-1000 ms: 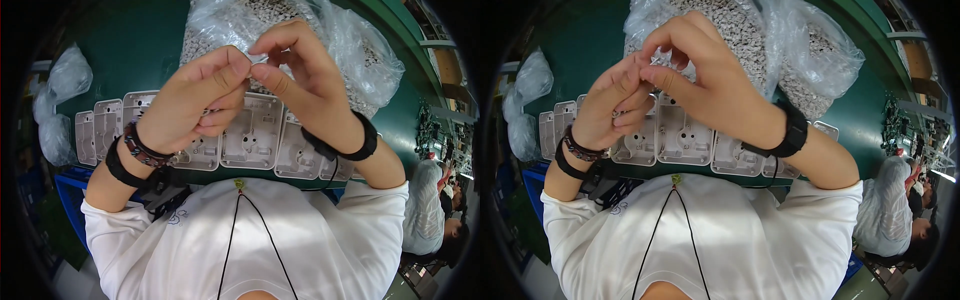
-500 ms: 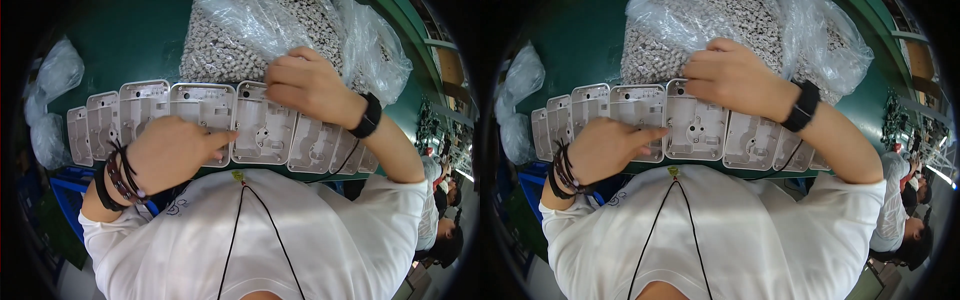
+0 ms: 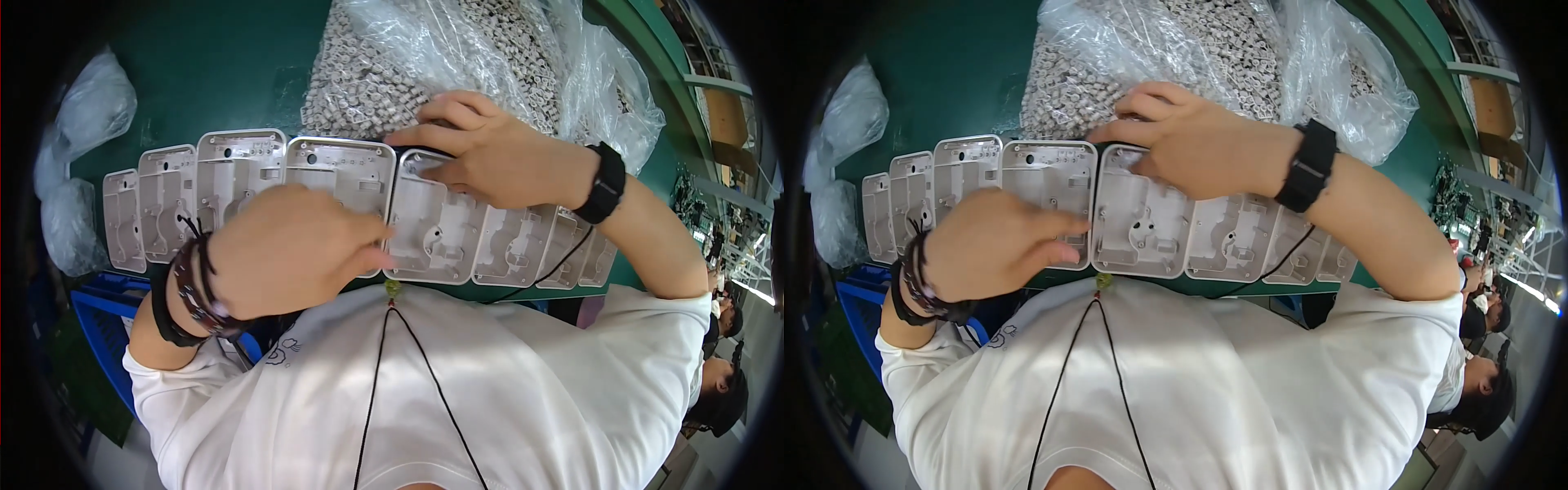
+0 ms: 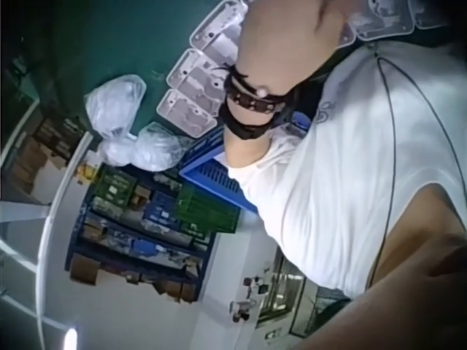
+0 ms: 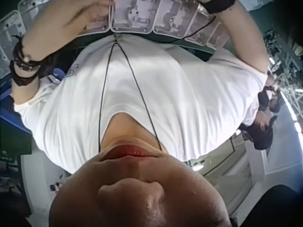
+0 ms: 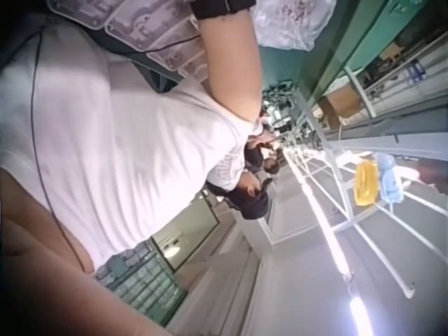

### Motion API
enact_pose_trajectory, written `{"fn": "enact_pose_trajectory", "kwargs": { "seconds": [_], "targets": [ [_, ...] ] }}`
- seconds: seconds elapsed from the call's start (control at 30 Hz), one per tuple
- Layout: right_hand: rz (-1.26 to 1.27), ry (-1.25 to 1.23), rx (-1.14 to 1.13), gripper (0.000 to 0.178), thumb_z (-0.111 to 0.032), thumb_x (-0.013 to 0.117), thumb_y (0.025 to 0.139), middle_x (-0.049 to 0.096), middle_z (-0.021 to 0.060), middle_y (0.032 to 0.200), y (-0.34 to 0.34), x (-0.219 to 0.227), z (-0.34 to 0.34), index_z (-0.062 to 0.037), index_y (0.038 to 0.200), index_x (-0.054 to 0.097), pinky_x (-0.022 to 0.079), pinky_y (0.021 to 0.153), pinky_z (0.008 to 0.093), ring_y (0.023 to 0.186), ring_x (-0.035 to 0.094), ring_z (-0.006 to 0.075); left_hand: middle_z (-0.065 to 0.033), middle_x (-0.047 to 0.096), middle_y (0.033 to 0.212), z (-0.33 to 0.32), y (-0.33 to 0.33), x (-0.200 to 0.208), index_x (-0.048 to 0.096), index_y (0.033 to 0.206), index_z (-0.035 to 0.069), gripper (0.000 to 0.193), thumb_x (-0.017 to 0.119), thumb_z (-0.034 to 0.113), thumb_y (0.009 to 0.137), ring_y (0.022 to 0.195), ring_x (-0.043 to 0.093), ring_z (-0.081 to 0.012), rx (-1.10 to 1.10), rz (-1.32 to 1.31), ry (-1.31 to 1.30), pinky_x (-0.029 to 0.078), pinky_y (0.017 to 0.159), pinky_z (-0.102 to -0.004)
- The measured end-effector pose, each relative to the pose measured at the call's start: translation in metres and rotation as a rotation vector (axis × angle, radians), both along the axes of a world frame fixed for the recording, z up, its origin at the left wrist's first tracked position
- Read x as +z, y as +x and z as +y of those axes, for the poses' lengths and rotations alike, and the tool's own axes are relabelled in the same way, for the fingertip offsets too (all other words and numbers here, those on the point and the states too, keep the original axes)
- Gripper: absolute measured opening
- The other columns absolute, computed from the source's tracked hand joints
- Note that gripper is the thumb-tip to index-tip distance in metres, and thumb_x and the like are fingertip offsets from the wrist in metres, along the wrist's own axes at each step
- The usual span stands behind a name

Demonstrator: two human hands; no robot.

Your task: Assembling small electronic components into plastic housings on a production line.

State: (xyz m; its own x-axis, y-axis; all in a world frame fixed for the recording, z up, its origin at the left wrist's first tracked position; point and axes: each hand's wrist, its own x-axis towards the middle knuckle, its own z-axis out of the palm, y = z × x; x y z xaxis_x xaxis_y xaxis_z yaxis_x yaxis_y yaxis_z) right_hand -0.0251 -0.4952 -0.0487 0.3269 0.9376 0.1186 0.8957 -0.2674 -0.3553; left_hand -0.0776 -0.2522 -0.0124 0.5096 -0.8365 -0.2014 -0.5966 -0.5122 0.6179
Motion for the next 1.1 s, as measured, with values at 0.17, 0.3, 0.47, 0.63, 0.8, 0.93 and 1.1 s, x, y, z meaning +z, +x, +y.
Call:
{"fn": "enact_pose_trajectory", "kwargs": {
  "seconds": [0.17, 0.3, 0.47, 0.63, 0.8, 0.93, 1.1],
  "targets": [
    [0.178, 0.240, -0.161, 0.019, -0.007, 0.068, 0.065, 0.052, 0.0079, 0.106, 0.015, 0.059, 0.041, -0.0072, 0.083, 0.062, 0.038, 0.084, 0.0354, 0.097, 0.049, 0.0236, -0.0035, 0.057, 0.063, 0.027, 0.023, 0.014, 0.058, 0.105, 0.008, 0.049, 0.041, 0.051, 0.090, 0.043, 0.045, -0.0085, 0.495, 0.715, -0.665, 0.029, 0.038, -0.0213],
    [0.071, 0.461, -0.253, 0.023, -0.010, 0.070, 0.066, 0.050, 0.0072, 0.098, -0.004, 0.067, 0.087, -0.0088, 0.087, 0.060, 0.038, 0.076, 0.0340, 0.088, 0.047, 0.0247, -0.0002, 0.050, 0.065, 0.037, 0.020, 0.026, 0.053, 0.102, 0.006, 0.067, 0.021, 0.064, 0.089, 0.045, 0.036, -0.0045, 0.744, 0.983, -0.766, 0.024, 0.038, -0.0182],
    [-0.007, 0.546, -0.285, 0.023, -0.013, 0.072, 0.065, 0.049, 0.0059, 0.089, -0.010, 0.051, 0.135, -0.0087, 0.082, 0.057, 0.036, 0.069, 0.0324, 0.081, 0.044, 0.0245, 0.0012, 0.046, 0.065, 0.040, 0.007, 0.011, 0.050, 0.099, 0.006, 0.079, 0.011, 0.073, 0.083, 0.047, 0.032, -0.0043, 1.101, 0.804, -0.826, 0.025, 0.040, -0.0182],
    [0.083, 0.465, -0.266, 0.024, -0.014, 0.073, 0.064, 0.047, 0.0043, 0.088, -0.004, 0.044, 0.156, -0.0084, 0.077, 0.053, 0.035, 0.069, 0.0333, 0.082, 0.043, 0.0241, 0.0016, 0.045, 0.065, 0.048, 0.006, 0.008, 0.049, 0.098, 0.007, 0.084, 0.009, 0.078, 0.079, 0.048, 0.032, -0.0041, 1.180, 0.656, -0.787, 0.025, 0.041, -0.0181],
    [0.213, 0.546, -0.204, 0.023, -0.016, 0.072, 0.066, 0.048, 0.0040, 0.080, 0.011, 0.047, 0.146, -0.0074, 0.072, 0.052, 0.037, 0.063, 0.0317, 0.073, 0.046, 0.0199, 0.0031, 0.041, 0.061, 0.086, 0.014, 0.004, 0.048, 0.097, 0.007, 0.062, 0.020, 0.063, 0.090, 0.048, 0.031, -0.0033, 0.824, 0.733, -0.727, 0.024, 0.041, -0.0177],
    [0.546, 0.431, -0.301, 0.022, -0.014, 0.070, 0.071, 0.048, 0.0043, 0.073, 0.009, 0.051, 0.140, -0.0056, 0.075, 0.051, 0.037, 0.058, 0.0289, 0.066, 0.047, 0.0182, 0.0043, 0.039, 0.059, 0.094, 0.014, 0.001, 0.048, 0.096, 0.007, 0.043, 0.030, 0.046, 0.096, 0.047, 0.029, -0.0029, 0.621, 0.683, -0.594, 0.022, 0.041, -0.0178],
    [0.537, 0.546, -0.227, 0.015, -0.014, 0.066, 0.072, 0.052, 0.0092, 0.067, -0.001, 0.033, 0.143, -0.0050, 0.074, 0.054, 0.041, 0.053, 0.0317, 0.064, 0.056, 0.0253, 0.0050, 0.037, 0.058, 0.092, 0.006, -0.007, 0.050, 0.095, 0.006, 0.034, 0.036, 0.037, 0.097, 0.047, 0.027, -0.0017, 0.672, 1.028, -0.781, 0.021, 0.042, -0.0170]
  ]
}}
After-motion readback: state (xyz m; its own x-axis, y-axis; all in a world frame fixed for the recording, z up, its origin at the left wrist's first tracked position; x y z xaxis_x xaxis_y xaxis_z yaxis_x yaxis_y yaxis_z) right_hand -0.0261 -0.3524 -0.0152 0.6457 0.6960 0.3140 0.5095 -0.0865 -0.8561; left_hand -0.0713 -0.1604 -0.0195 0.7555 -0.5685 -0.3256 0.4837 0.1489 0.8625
